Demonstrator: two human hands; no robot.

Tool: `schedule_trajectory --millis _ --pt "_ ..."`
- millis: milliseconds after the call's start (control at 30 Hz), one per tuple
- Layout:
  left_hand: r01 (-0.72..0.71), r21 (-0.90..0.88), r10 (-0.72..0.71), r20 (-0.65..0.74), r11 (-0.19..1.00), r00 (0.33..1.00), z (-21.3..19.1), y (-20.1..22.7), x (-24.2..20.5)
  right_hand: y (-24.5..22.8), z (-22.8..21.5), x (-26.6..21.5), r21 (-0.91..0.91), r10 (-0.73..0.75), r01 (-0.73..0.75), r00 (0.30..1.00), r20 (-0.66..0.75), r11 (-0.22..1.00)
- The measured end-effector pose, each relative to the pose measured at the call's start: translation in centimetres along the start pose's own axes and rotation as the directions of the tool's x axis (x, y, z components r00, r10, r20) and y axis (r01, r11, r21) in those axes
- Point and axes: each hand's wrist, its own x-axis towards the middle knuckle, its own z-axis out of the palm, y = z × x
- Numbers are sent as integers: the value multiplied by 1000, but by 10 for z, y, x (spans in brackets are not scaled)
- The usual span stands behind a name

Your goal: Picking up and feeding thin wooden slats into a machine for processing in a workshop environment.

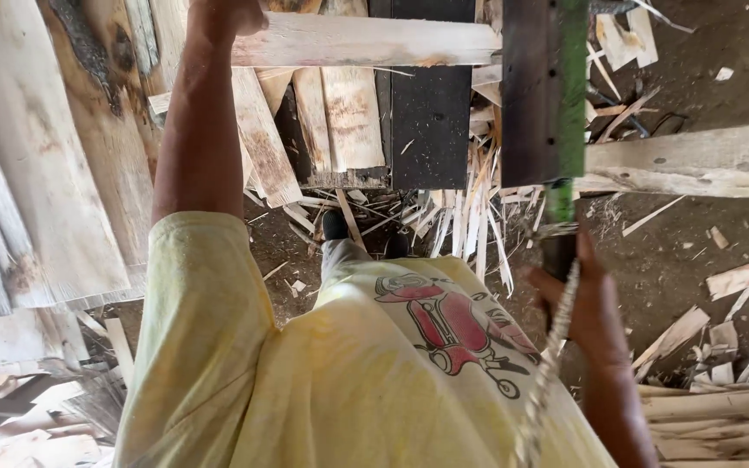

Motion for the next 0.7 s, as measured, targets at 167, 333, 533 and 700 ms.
schedule_trajectory --millis 167,333,533,700 --pt "14 3 -14 66 1000 998 30 -19 27 104 50 43 8 -113 113 993 -25 994" --pt "-16 44 11 111 999 994 56 -32 -5 221 126 94 -177 -144 133 988 -53 975" --pt "-10 -318 60 148 948 987 68 -52 -58 163 93 73 -205 -102 85 992 -72 975" --pt "182 -793 -125 133 582 983 113 24 -115 102 58 50 -100 -104 99 994 -41 990"
